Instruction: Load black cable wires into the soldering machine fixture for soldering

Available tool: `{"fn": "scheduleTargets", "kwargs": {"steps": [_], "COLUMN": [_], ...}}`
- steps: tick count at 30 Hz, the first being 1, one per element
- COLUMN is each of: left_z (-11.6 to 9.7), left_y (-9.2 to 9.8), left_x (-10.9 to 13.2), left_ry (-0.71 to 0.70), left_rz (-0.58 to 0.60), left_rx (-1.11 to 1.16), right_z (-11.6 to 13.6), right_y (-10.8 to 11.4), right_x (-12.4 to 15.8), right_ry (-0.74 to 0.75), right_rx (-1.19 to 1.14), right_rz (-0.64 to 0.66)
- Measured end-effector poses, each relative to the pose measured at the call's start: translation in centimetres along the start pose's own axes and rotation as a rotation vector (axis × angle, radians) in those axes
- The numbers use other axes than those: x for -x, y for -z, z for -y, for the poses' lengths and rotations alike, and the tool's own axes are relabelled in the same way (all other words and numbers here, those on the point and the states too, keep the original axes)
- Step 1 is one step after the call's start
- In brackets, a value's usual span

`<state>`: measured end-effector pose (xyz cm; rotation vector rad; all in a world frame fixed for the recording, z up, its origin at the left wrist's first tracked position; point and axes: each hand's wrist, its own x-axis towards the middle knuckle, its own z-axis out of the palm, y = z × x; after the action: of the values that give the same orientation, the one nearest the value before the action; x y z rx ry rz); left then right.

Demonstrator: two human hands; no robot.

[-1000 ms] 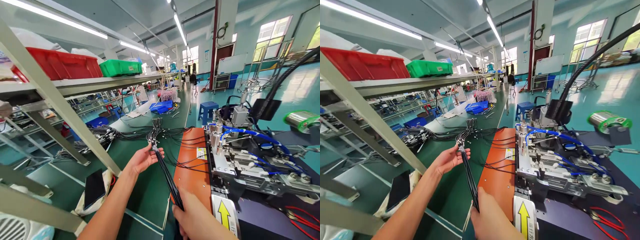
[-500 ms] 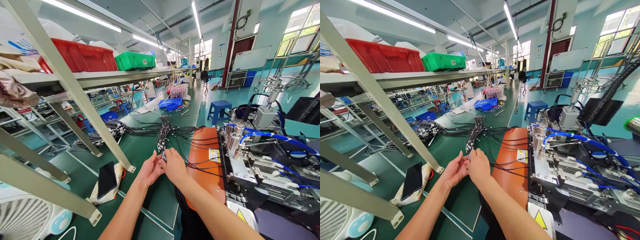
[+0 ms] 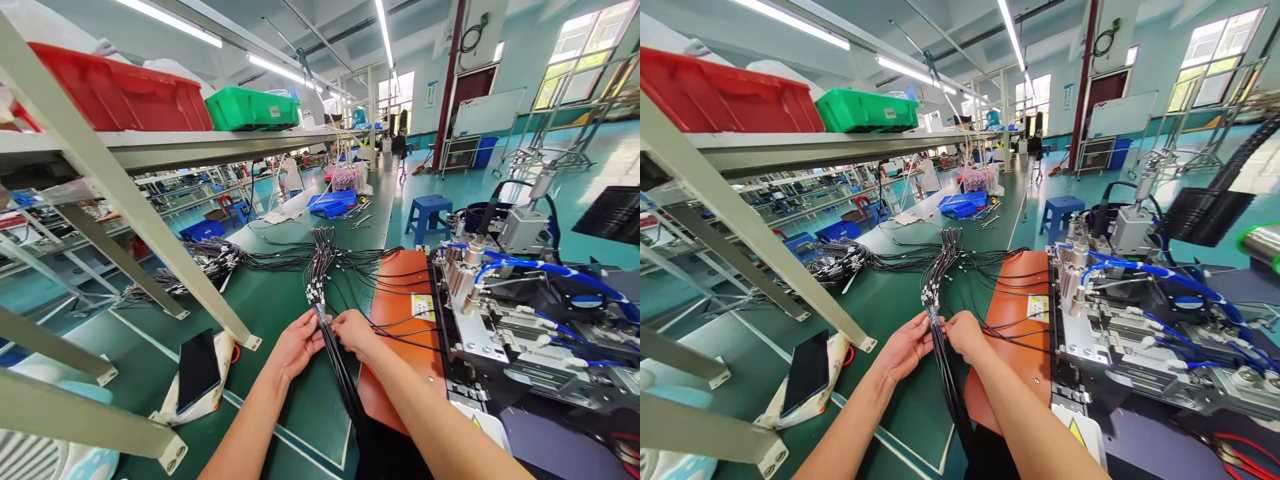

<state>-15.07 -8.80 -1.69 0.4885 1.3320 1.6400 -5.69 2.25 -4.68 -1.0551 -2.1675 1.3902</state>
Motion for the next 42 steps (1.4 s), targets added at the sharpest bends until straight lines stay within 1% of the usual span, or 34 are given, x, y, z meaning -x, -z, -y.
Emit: {"fn": "scheduleTargets", "kwargs": {"steps": [2,4,6,8,9,11,13,15,17,19,22,24,26,28,31,33,35,37,38,40,42], "left_z": [-0.8,-1.9,-3.0,-3.7,-3.8,-3.7,-3.2,-2.6,-1.9,-1.3,-0.7,-0.7,-1.2,-2.1,-4.3,-5.9,-7.8,-10.1,-11.4,-14.5,-17.7], "left_y": [0.4,0.7,0.5,0.1,-0.1,-0.3,-0.1,0.5,0.9,1.1,0.9,0.9,1.1,1.4,1.5,1.2,0.6,-0.2,-0.7,-2.2,-4.2], "left_x": [0.0,0.2,0.8,1.4,1.6,1.7,1.4,0.9,0.6,0.6,0.8,0.8,0.7,0.8,1.6,2.6,4.1,6.2,7.6,11.3,15.5], "left_ry": [-0.046,-0.102,-0.155,-0.191,-0.201,-0.219,-0.236,-0.223,-0.157,-0.085,-0.046,-0.041,-0.038,-0.046,-0.104,-0.163,-0.232,-0.346,-0.421,-0.601,-0.834], "left_rz": [-0.047,-0.102,-0.140,-0.150,-0.150,-0.166,-0.209,-0.238,-0.193,-0.099,0.015,0.041,0.024,-0.029,-0.108,-0.136,-0.173,-0.250,-0.299,-0.401,-0.458], "left_rx": [-0.098,-0.197,-0.285,-0.355,-0.381,-0.407,-0.396,-0.367,-0.345,-0.329,-0.308,-0.326,-0.381,-0.463,-0.587,-0.645,-0.701,-0.795,-0.852,-0.931,-0.982], "right_z": [0.4,1.2,2.0,2.7,2.8,2.9,2.5,1.9,1.3,0.8,0.4,0.3,0.2,0.1,0.2,0.5,1.1,1.5,1.6,1.3,0.6], "right_y": [0.7,1.4,1.5,1.3,1.0,0.4,-0.2,-0.8,-1.4,-1.9,-2.0,-1.6,-1.0,-0.3,-0.1,-0.6,-1.4,-2.1,-2.2,-2.0,-1.5], "right_x": [0.6,1.4,2.3,2.7,2.7,2.4,1.8,1.5,1.4,1.4,1.2,1.1,1.4,2.4,5.3,7.1,8.4,9.0,9.3,9.8,10.0], "right_ry": [0.054,0.146,0.240,0.278,0.269,0.202,0.104,0.010,-0.069,-0.125,-0.146,-0.139,-0.130,-0.103,-0.010,0.049,0.092,0.138,0.167,0.234,0.320], "right_rx": [-0.043,-0.095,-0.157,-0.220,-0.251,-0.310,-0.353,-0.369,-0.356,-0.321,-0.243,-0.195,-0.158,-0.121,-0.030,0.073,0.200,0.299,0.332,0.370,0.378], "right_rz": [-0.041,-0.053,-0.005,0.041,0.051,0.052,0.045,0.041,0.041,0.042,0.072,0.131,0.188,0.204,0.160,0.122,0.079,0.048,0.040,0.038,0.060]}}
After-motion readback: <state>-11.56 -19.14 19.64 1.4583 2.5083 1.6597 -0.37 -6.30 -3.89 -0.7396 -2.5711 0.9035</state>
